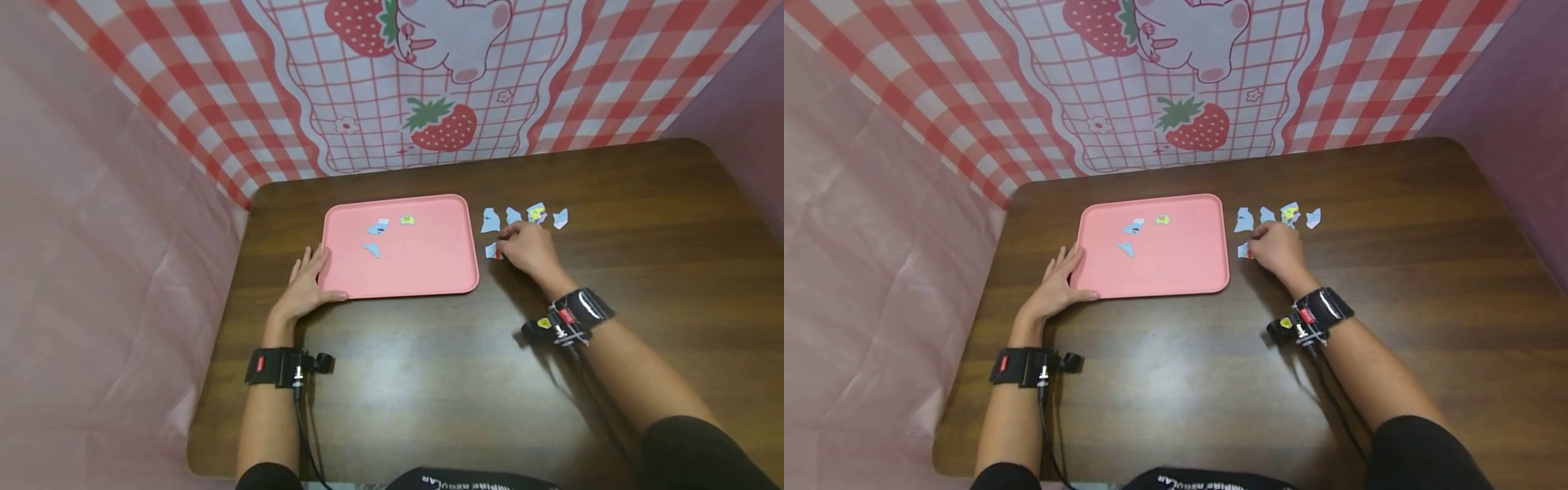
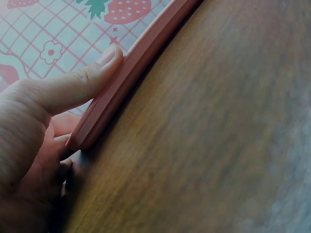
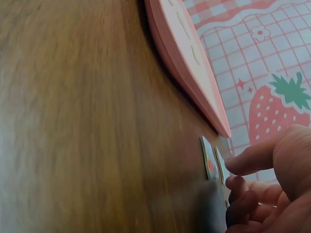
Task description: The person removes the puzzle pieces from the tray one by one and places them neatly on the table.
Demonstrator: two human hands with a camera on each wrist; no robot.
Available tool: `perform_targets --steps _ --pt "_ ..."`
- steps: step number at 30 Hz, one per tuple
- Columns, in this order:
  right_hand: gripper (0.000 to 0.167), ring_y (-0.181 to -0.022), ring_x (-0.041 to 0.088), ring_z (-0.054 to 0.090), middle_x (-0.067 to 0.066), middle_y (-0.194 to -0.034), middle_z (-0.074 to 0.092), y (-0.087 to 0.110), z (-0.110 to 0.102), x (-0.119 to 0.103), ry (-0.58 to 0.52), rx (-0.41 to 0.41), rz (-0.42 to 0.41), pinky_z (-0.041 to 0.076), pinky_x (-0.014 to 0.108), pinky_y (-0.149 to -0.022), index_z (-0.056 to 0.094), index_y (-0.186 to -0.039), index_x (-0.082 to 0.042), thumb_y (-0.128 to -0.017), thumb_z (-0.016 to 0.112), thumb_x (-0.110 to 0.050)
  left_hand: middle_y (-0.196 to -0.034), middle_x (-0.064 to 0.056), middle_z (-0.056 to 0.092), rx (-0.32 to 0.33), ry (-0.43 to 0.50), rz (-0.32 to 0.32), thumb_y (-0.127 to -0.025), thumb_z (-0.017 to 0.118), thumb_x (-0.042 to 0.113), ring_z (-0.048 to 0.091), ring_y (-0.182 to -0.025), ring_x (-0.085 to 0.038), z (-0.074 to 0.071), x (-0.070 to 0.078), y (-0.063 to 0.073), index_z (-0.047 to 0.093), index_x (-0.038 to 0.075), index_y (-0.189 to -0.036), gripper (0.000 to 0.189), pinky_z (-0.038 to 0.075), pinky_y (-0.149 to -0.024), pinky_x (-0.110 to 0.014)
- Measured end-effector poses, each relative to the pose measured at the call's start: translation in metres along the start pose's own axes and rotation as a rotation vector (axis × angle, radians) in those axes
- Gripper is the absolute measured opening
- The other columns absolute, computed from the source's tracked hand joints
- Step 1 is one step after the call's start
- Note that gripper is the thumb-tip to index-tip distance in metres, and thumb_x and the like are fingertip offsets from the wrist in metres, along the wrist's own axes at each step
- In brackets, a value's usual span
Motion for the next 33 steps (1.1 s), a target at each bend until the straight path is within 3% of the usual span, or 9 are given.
perform_targets --steps 7,13,19,33 --pt "0.021 -0.084 0.035 0.065 0.017 -0.085 0.071 -0.004 0.008 -0.017 -0.043 0.024 -0.026 0.047 0.047 -0.074 0.073 -0.097 0.000 -0.084 0.066 -0.015 -0.169 -0.007 0.006 0.008 0.008 -0.005 -0.078 0.085 0.045 -0.010 -0.154 -0.027 0.000 -0.001 0.000 0.016 0.005 -0.161 0.115 -0.009 -0.121 -0.048" --pt "0.021 -0.079 0.033 0.065 0.013 -0.081 0.071 -0.010 0.018 -0.033 -0.026 0.032 -0.054 0.047 0.044 -0.068 0.074 -0.097 -0.003 -0.084 0.065 -0.018 -0.169 -0.005 0.005 0.005 0.014 -0.012 -0.077 0.085 0.045 -0.011 -0.154 -0.026 0.001 -0.003 0.000 0.014 0.007 -0.162 0.117 -0.010 -0.121 -0.047" --pt "0.023 -0.083 0.032 0.063 0.015 -0.089 0.070 -0.020 0.026 -0.050 -0.010 0.002 -0.070 0.048 0.045 -0.070 0.073 -0.102 -0.002 -0.089 0.065 -0.019 -0.169 -0.005 0.005 0.009 0.018 -0.013 -0.077 0.086 0.044 -0.010 -0.154 -0.026 0.001 -0.004 -0.002 0.014 0.007 -0.162 0.117 -0.010 -0.121 -0.047" --pt "0.030 -0.087 0.033 0.065 0.018 -0.094 0.071 -0.037 0.047 -0.088 -0.010 -0.065 -0.088 0.051 0.047 -0.075 0.073 -0.110 0.000 -0.086 0.062 -0.015 -0.169 -0.006 0.007 0.010 0.037 -0.024 -0.076 0.087 0.043 -0.010 -0.154 -0.025 -0.001 -0.005 -0.002 0.015 0.007 -0.162 0.118 -0.010 -0.121 -0.045"
Point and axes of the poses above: each hand's wrist, its own y-axis away from the middle knuckle, its own z-axis out of the palm, x = y × z, the point moved 6 cm from there along -y, towards the middle knuckle
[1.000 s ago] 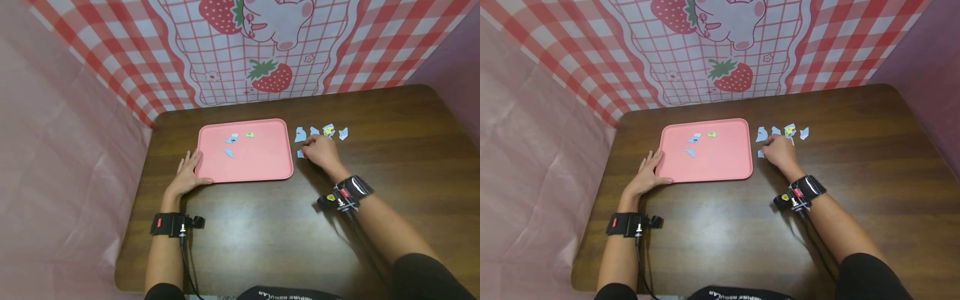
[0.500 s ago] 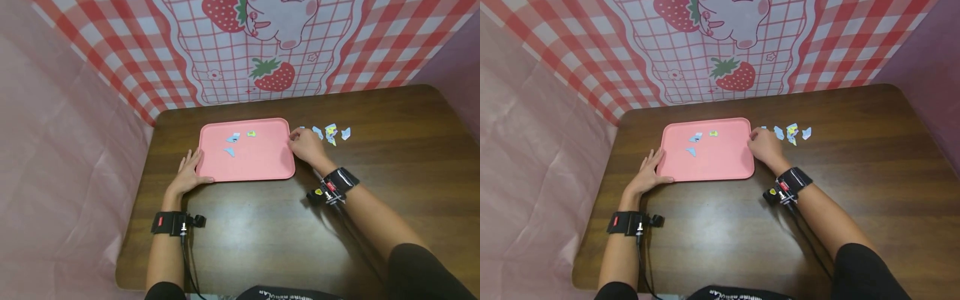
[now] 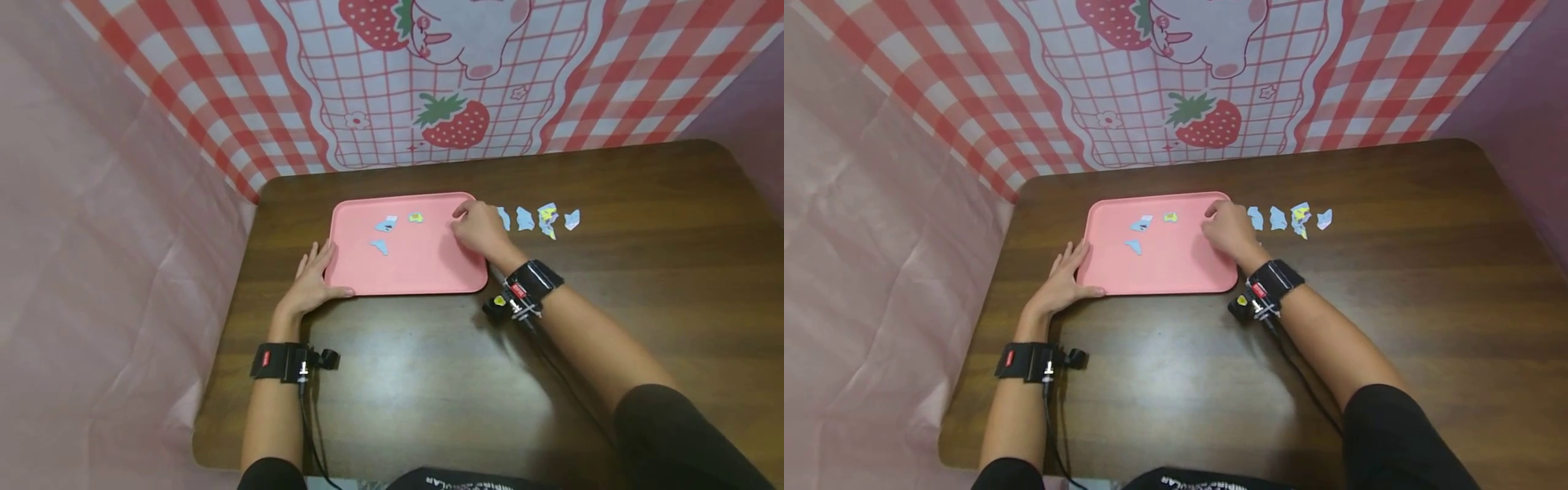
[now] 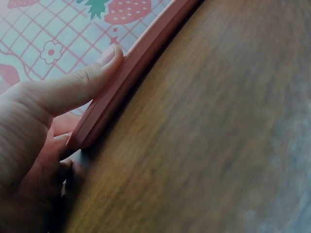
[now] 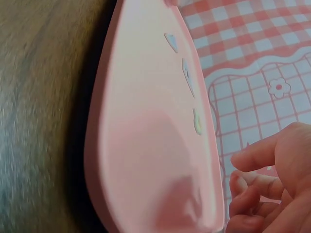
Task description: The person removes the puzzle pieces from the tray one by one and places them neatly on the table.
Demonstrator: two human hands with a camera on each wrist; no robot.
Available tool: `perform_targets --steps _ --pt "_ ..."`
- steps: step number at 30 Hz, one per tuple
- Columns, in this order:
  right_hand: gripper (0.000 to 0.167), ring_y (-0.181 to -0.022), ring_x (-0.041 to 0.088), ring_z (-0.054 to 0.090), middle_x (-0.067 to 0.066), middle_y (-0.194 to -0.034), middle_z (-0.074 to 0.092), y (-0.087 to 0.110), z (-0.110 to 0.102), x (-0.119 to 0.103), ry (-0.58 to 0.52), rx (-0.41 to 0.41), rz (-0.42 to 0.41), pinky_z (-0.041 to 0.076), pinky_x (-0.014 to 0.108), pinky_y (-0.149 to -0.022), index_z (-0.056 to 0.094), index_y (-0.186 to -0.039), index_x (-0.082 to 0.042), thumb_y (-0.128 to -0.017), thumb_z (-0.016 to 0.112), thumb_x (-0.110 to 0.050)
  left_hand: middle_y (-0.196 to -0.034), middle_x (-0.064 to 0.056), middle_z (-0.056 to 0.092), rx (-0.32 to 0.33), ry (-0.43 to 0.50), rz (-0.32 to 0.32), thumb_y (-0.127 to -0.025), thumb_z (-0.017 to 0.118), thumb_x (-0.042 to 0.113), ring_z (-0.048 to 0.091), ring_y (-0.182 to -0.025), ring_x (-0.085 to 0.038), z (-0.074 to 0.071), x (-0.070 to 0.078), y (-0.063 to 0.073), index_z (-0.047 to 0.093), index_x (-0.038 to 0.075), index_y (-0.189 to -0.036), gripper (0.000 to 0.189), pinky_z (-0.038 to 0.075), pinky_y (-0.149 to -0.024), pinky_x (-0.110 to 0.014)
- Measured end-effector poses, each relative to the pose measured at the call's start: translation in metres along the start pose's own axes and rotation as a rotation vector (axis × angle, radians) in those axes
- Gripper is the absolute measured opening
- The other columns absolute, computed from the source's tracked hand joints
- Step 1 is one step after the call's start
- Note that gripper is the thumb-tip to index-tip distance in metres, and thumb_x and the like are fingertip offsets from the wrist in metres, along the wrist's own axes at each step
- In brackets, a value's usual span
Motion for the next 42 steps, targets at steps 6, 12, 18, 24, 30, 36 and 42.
perform_targets --steps 6,12,18,24,30,36,42 --pt "0.028 -0.091 0.036 0.065 0.017 -0.094 0.072 -0.004 0.008 -0.005 -0.014 0.005 -0.019 0.051 0.047 -0.080 0.073 -0.109 0.001 -0.087 0.062 -0.013 -0.169 -0.005 0.008 0.005 0.003 0.000 -0.077 0.087 0.044 -0.011 -0.154 -0.025 0.000 -0.001 -0.001 0.015 0.008 -0.162 0.117 -0.010 -0.121 -0.045" --pt "0.025 -0.095 0.037 0.064 0.016 -0.095 0.073 -0.008 0.014 -0.012 -0.022 0.031 -0.040 0.050 0.047 -0.084 0.075 -0.107 0.000 -0.087 0.062 -0.011 -0.169 -0.005 0.007 -0.001 -0.003 -0.003 -0.077 0.087 0.043 -0.011 -0.154 -0.025 0.001 -0.002 -0.001 0.015 0.008 -0.162 0.117 -0.011 -0.121 -0.045" --pt "0.027 -0.095 0.033 0.065 0.015 -0.099 0.073 -0.014 0.022 -0.016 -0.024 0.028 -0.042 0.051 0.047 -0.083 0.074 -0.108 0.000 -0.088 0.061 -0.009 -0.169 -0.003 0.007 0.000 -0.004 -0.006 -0.077 0.087 0.045 -0.011 -0.154 -0.024 0.001 -0.002 0.000 0.014 0.009 -0.162 0.117 -0.010 -0.121 -0.045" --pt "0.028 -0.102 0.032 0.065 0.016 -0.104 0.074 -0.027 0.030 -0.023 -0.015 -0.006 -0.060 0.048 0.044 -0.095 0.073 -0.111 0.001 -0.090 0.059 -0.011 -0.169 -0.005 0.007 0.002 -0.002 0.007 -0.077 0.087 0.042 -0.010 -0.154 -0.026 -0.001 -0.001 0.000 0.015 0.008 -0.162 0.117 -0.010 -0.121 -0.046" --pt "0.030 -0.107 0.032 0.065 0.016 -0.113 0.072 -0.038 0.040 -0.025 -0.041 -0.054 -0.041 0.049 0.043 -0.094 0.072 -0.116 0.001 -0.092 0.063 -0.013 -0.169 -0.006 0.007 0.000 -0.001 0.009 -0.077 0.087 0.042 -0.010 -0.154 -0.026 0.000 -0.001 -0.001 0.015 0.007 -0.162 0.116 -0.011 -0.121 -0.045" --pt "0.030 -0.107 0.032 0.064 0.013 -0.115 0.072 -0.040 0.048 -0.024 -0.034 -0.050 -0.026 0.051 0.046 -0.089 0.073 -0.116 -0.002 -0.091 0.066 -0.016 -0.169 -0.006 0.008 0.005 0.001 0.017 -0.077 0.088 0.042 -0.010 -0.154 -0.025 0.000 0.000 -0.001 0.015 0.007 -0.162 0.117 -0.011 -0.121 -0.045" --pt "0.028 -0.111 0.030 0.064 0.010 -0.118 0.072 -0.038 0.052 -0.028 0.005 -0.043 -0.043 0.051 0.046 -0.089 0.075 -0.116 -0.007 -0.092 0.066 -0.019 -0.169 -0.006 0.008 0.002 0.005 0.011 -0.076 0.088 0.043 -0.010 -0.154 -0.026 0.000 0.001 0.000 0.015 0.006 -0.162 0.118 -0.011 -0.121 -0.045"
Point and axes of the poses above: each hand's wrist, its own y-axis away from the middle knuckle, its own z-axis out of the palm, x = y × z, the point moved 6 cm from there along -y, towards the middle knuckle
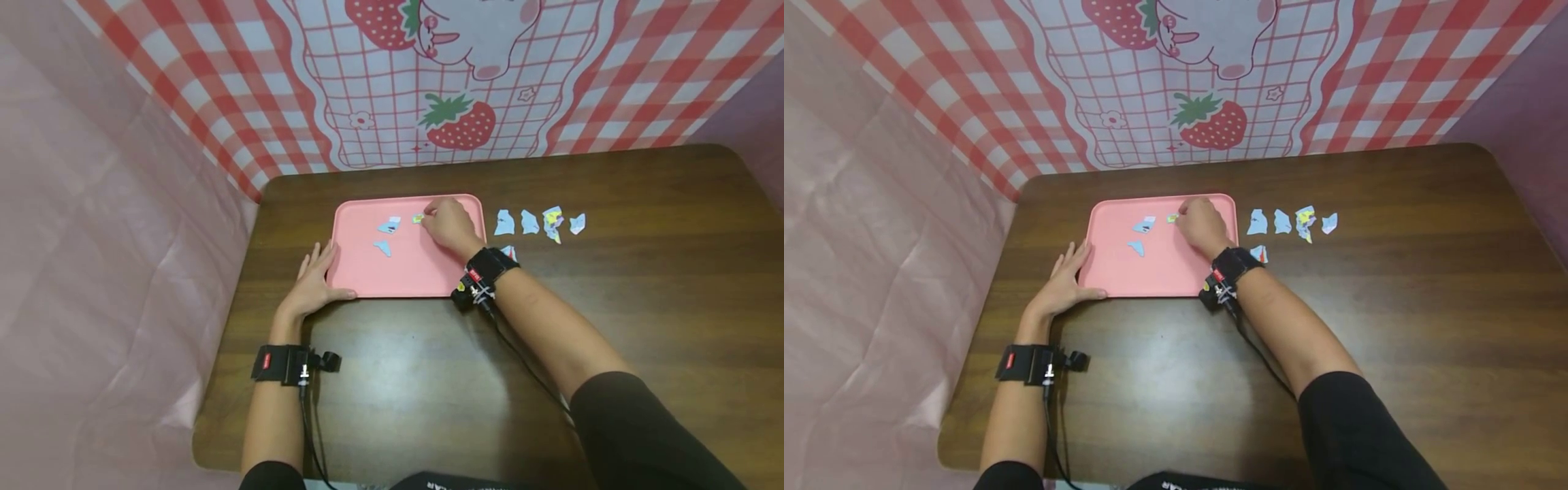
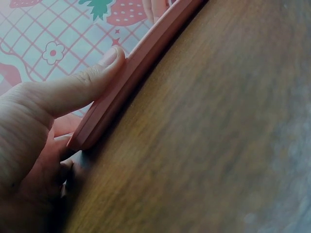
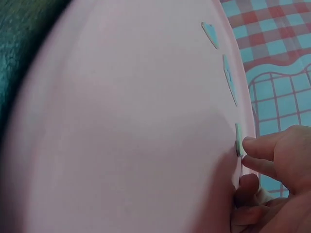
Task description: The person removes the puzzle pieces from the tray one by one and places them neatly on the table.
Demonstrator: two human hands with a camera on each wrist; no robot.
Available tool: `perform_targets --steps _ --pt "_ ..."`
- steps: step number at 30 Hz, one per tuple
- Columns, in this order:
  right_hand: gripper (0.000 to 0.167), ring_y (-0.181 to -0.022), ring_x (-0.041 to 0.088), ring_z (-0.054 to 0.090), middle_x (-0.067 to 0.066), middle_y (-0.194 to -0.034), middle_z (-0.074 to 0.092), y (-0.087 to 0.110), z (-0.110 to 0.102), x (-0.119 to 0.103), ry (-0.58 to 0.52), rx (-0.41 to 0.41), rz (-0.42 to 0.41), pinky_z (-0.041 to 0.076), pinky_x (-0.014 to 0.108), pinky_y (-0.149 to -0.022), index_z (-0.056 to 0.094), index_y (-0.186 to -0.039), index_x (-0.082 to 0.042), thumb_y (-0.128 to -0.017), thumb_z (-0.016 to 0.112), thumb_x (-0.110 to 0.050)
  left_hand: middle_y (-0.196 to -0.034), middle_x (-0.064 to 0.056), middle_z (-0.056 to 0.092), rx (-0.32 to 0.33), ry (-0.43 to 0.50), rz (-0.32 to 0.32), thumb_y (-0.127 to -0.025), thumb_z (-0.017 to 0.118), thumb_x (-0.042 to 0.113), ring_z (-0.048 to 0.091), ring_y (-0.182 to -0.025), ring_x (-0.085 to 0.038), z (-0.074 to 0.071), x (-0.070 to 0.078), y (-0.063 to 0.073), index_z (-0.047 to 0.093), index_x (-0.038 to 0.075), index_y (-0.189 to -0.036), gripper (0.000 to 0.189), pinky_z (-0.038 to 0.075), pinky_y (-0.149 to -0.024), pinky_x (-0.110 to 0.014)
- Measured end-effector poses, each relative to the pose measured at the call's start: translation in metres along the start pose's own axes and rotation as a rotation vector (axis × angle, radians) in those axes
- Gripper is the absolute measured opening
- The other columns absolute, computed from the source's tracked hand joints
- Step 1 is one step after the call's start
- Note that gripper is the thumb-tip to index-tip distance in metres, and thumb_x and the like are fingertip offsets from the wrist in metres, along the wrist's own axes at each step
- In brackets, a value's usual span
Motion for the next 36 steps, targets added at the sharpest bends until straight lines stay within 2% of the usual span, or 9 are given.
perform_targets --steps 4,8,12,17,23,30,36 --pt "0.023 -0.109 0.030 0.063 0.010 -0.119 0.069 0.001 0.004 -0.001 0.037 -0.002 0.016 0.052 0.049 -0.083 0.076 -0.112 -0.011 -0.094 0.064 -0.021 -0.169 -0.006 0.008 0.003 -0.003 0.000 -0.077 0.087 0.043 -0.010 -0.154 -0.026 0.000 0.000 0.001 0.016 0.006 -0.162 0.117 -0.011 -0.121 -0.045" --pt "0.020 -0.107 0.031 0.062 0.011 -0.118 0.065 0.001 0.006 -0.002 0.044 -0.008 0.030 0.052 0.049 -0.080 0.072 -0.110 -0.009 -0.095 0.062 -0.019 -0.169 -0.008 0.009 0.016 -0.019 0.011 -0.077 0.087 0.043 -0.009 -0.154 -0.028 -0.001 0.003 0.001 0.015 0.005 -0.161 0.117 -0.010 -0.121 -0.046" --pt "0.019 -0.101 0.029 0.061 0.010 -0.111 0.065 0.002 0.004 -0.002 0.035 -0.021 0.031 0.051 0.047 -0.080 0.069 -0.109 -0.007 -0.094 0.063 -0.017 -0.168 -0.012 0.010 0.017 -0.029 0.022 -0.076 0.088 0.042 -0.008 -0.154 -0.030 -0.001 0.006 0.003 0.015 0.004 -0.161 0.118 -0.009 -0.121 -0.048" --pt "0.015 -0.091 0.027 0.061 0.010 -0.101 0.068 0.003 0.001 -0.001 0.000 -0.012 0.013 0.050 0.043 -0.076 0.068 -0.104 -0.006 -0.092 0.065 -0.015 -0.167 -0.015 0.012 0.030 -0.016 0.044 -0.076 0.088 0.042 -0.006 -0.154 -0.033 0.000 0.008 0.005 0.017 0.002 -0.160 0.118 -0.008 -0.121 -0.050" --pt "0.008 -0.080 0.024 0.060 0.009 -0.089 0.068 0.012 -0.005 0.006 -0.108 -0.011 -0.032 0.048 0.036 -0.072 0.068 -0.092 -0.004 -0.091 0.068 -0.012 -0.167 -0.016 0.013 0.025 -0.007 0.040 -0.075 0.088 0.044 -0.006 -0.154 -0.034 0.006 0.006 0.009 0.017 0.001 -0.160 0.119 -0.008 -0.121 -0.051" --pt "0.010 -0.076 0.020 0.058 0.007 -0.084 0.066 0.043 -0.034 0.023 -0.286 0.033 -0.074 0.045 0.033 -0.068 0.069 -0.095 -0.003 -0.089 0.066 -0.010 -0.166 -0.016 0.014 0.030 -0.001 0.030 -0.074 0.089 0.046 -0.005 -0.154 -0.034 0.010 0.006 0.016 0.018 0.001 -0.160 0.120 -0.007 -0.120 -0.052" --pt "0.014 -0.075 0.017 0.058 0.009 -0.084 0.069 0.072 -0.075 0.045 -0.348 0.129 -0.054 0.046 0.027 -0.065 0.072 -0.098 0.000 -0.087 0.066 -0.007 -0.166 -0.015 0.014 0.034 0.014 0.015 -0.073 0.090 0.044 -0.005 -0.154 -0.034 0.004 0.010 0.016 0.018 0.002 -0.160 0.120 -0.007 -0.121 -0.051"
Point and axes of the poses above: each hand's wrist, its own y-axis away from the middle knuckle, its own z-axis out of the palm, x = y × z, the point moved 6 cm from there along -y, towards the middle knuckle
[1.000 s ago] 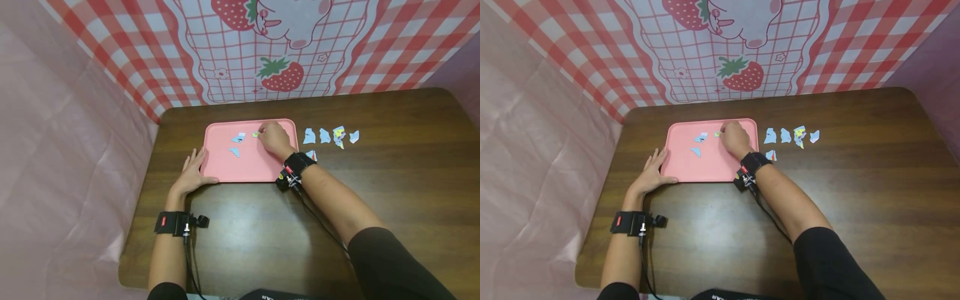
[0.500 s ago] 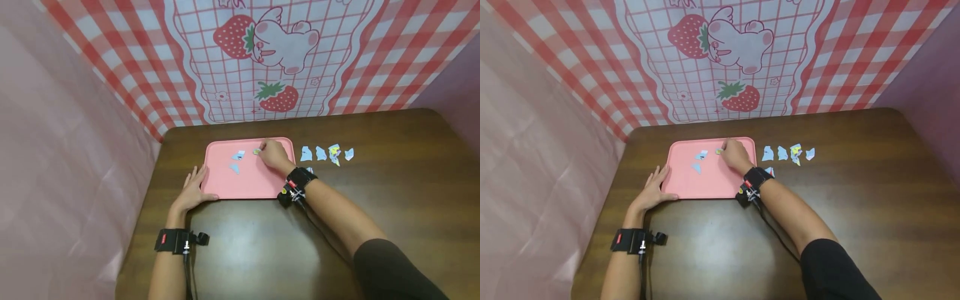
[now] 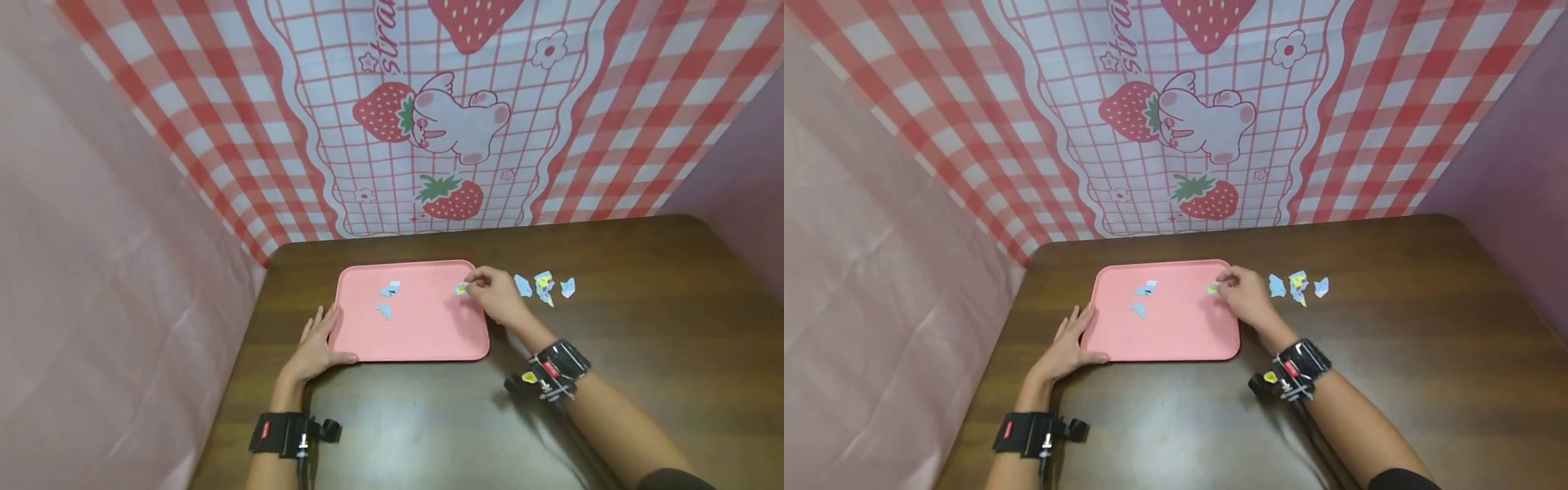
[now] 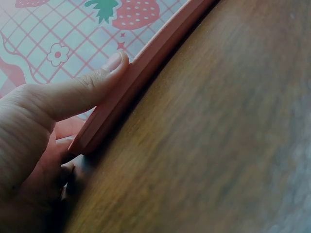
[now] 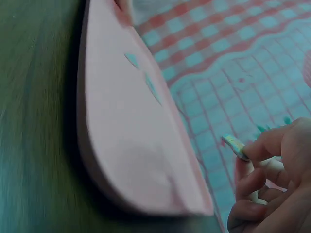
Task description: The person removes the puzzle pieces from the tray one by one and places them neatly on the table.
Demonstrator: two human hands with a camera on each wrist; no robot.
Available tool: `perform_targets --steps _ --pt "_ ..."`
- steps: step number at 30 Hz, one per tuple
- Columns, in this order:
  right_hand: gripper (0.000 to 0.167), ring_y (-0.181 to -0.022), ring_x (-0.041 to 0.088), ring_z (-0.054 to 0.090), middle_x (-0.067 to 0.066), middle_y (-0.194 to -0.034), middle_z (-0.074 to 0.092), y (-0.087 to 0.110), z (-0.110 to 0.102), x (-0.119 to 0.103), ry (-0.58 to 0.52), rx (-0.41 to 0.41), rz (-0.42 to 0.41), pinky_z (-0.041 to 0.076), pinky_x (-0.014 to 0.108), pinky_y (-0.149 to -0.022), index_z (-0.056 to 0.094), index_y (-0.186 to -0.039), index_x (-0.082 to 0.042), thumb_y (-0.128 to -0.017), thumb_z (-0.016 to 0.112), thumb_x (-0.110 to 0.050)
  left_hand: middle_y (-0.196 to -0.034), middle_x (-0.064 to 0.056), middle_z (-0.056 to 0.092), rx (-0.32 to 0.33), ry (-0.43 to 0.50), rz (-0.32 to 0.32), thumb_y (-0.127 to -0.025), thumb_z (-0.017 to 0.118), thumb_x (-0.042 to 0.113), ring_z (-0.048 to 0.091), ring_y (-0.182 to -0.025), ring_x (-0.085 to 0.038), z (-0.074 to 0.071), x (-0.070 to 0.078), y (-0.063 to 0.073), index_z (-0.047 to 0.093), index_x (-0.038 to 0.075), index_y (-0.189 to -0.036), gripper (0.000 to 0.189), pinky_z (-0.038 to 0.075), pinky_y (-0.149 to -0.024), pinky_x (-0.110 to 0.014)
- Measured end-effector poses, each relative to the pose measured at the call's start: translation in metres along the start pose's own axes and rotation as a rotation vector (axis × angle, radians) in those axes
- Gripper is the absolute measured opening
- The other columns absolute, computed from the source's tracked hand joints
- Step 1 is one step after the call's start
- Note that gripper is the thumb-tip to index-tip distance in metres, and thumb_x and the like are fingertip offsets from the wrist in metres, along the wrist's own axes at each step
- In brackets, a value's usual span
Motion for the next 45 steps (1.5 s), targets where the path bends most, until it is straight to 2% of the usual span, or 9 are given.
perform_targets --steps 6,13,16,21,25,29,38,45 --pt "0.018 -0.075 0.009 0.060 0.015 -0.089 0.072 0.019 -0.040 0.025 -0.022 0.014 0.040 0.048 0.020 -0.066 0.070 -0.103 0.008 -0.091 0.067 -0.005 -0.166 -0.016 0.016 0.005 0.012 0.010 -0.073 0.090 0.044 -0.004 -0.154 -0.036 0.003 0.002 0.004 0.020 0.001 -0.159 0.120 -0.007 -0.120 -0.053" --pt "0.021 -0.081 0.005 0.060 0.018 -0.097 0.072 0.023 -0.065 0.034 -0.032 -0.050 0.052 0.048 0.020 -0.070 0.068 -0.105 0.010 -0.092 0.068 -0.006 -0.165 -0.018 0.016 0.015 -0.003 0.014 -0.073 0.090 0.042 -0.003 -0.153 -0.038 -0.001 0.003 0.008 0.021 -0.001 -0.159 0.119 -0.006 -0.120 -0.055" --pt "0.019 -0.080 0.007 0.061 0.018 -0.095 0.072 0.023 -0.075 0.039 0.005 -0.072 0.044 0.048 0.021 -0.069 0.069 -0.102 0.010 -0.090 0.068 -0.005 -0.166 -0.016 0.016 0.015 -0.008 0.009 -0.073 0.090 0.043 -0.003 -0.154 -0.036 -0.002 0.003 0.005 0.021 0.000 -0.159 0.118 -0.007 -0.120 -0.054" --pt "0.016 -0.080 0.014 0.058 0.011 -0.089 0.071 0.025 -0.091 0.052 0.131 -0.149 0.071 0.047 0.026 -0.070 0.070 -0.096 0.006 -0.086 0.071 -0.006 -0.166 -0.014 0.016 0.010 0.004 0.003 -0.073 0.090 0.044 -0.004 -0.154 -0.034 0.000 0.000 0.002 0.020 0.002 -0.160 0.119 -0.007 -0.120 -0.052" --pt "0.012 -0.076 0.014 0.056 0.006 -0.082 0.071 0.024 -0.091 0.057 0.215 -0.200 0.066 0.045 0.030 -0.069 0.072 -0.089 0.002 -0.083 0.075 -0.008 -0.166 -0.016 0.017 0.022 0.008 0.009 -0.072 0.090 0.043 -0.003 -0.154 -0.036 0.000 -0.001 0.003 0.021 0.001 -0.159 0.119 -0.007 -0.120 -0.054" --pt "0.010 -0.072 0.015 0.055 0.005 -0.079 0.069 0.020 -0.086 0.059 0.270 -0.213 0.041 0.044 0.033 -0.066 0.072 -0.083 0.000 -0.080 0.075 -0.009 -0.166 -0.017 0.016 0.027 0.010 0.009 -0.072 0.090 0.043 -0.003 -0.153 -0.037 0.000 -0.003 0.004 0.021 0.000 -0.159 0.119 -0.007 -0.120 -0.054" --pt "0.006 -0.073 0.021 0.056 0.005 -0.078 0.066 0.018 -0.076 0.066 0.307 -0.185 0.081 0.044 0.034 -0.067 0.070 -0.080 -0.002 -0.078 0.072 -0.007 -0.165 -0.018 0.016 0.031 0.014 0.010 -0.072 0.090 0.043 -0.003 -0.153 -0.038 -0.002 -0.002 0.006 0.022 0.000 -0.159 0.119 -0.007 -0.119 -0.055" --pt "0.011 -0.078 0.032 0.061 0.013 -0.082 0.069 0.022 -0.079 0.070 0.355 -0.129 0.126 0.047 0.043 -0.071 0.071 -0.081 0.000 -0.076 0.071 -0.010 -0.166 -0.015 0.017 0.024 0.007 0.013 -0.072 0.090 0.044 -0.002 -0.154 -0.036 0.000 -0.002 0.001 0.021 0.002 -0.160 0.120 -0.006 -0.120 -0.054"
Point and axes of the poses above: each hand's wrist, its own y-axis away from the middle knuckle, its own z-axis out of the palm, x = y × z, the point moved 6 cm from there along -y, towards the middle knuckle
